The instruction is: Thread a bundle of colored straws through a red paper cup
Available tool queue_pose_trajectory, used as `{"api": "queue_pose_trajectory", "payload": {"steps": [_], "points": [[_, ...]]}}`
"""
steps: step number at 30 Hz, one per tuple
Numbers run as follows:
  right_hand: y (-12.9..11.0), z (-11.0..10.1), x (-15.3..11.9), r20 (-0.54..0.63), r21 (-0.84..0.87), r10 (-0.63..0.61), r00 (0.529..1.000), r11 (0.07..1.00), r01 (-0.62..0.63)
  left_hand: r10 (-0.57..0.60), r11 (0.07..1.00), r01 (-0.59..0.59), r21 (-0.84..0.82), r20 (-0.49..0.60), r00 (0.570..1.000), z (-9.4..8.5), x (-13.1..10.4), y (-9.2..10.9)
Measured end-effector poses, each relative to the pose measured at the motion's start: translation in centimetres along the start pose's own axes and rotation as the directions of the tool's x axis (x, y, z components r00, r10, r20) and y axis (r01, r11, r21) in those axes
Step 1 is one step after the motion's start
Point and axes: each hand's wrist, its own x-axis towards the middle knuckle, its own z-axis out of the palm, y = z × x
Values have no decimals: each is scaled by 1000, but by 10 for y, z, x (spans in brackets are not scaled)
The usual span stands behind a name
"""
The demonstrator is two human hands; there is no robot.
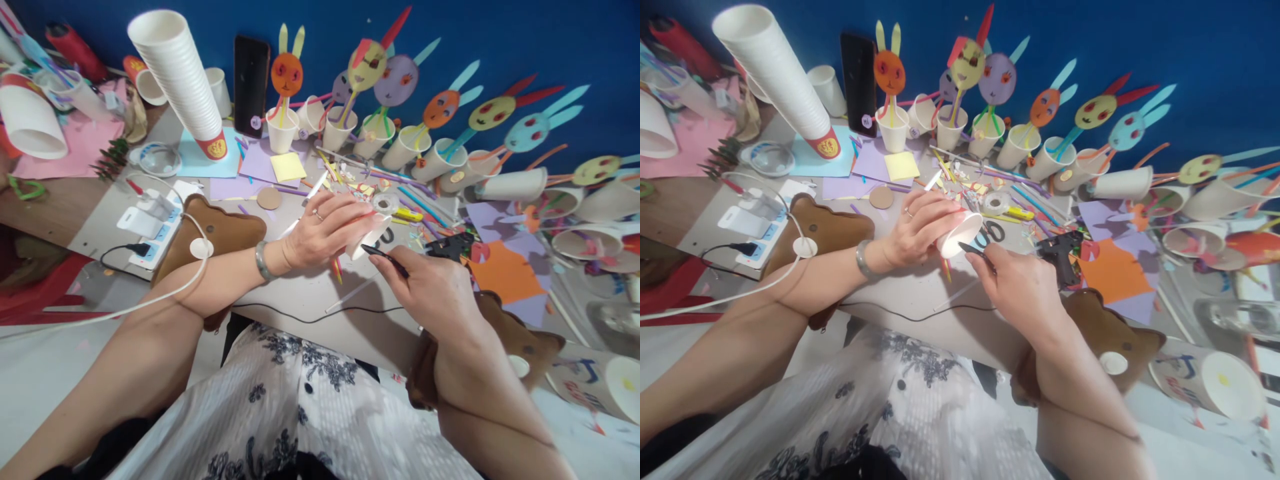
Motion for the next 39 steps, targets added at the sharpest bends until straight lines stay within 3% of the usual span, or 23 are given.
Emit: {"api": "queue_pose_trajectory", "payload": {"steps": [12,19,29,34,39], "points": [[3,-4,0,-46,47,-59,997,997,61,-6,1000,7,-20,73,997,0,-1,-4],[3,-7,0,-59,86,-34,998,996,39,39,999,-40,-6,-29,999,-3,6,-2],[5,-12,-4,-231,345,28,972,937,55,37,998,-40,-54,-55,998,-3,9,-6],[3,-12,-1,-180,317,-28,983,945,85,54,994,-62,-91,-96,994,-2,10,-6],[4,-12,0,-96,247,-20,995,968,43,42,999,-44,-20,-83,996,-4,12,-6]]}}
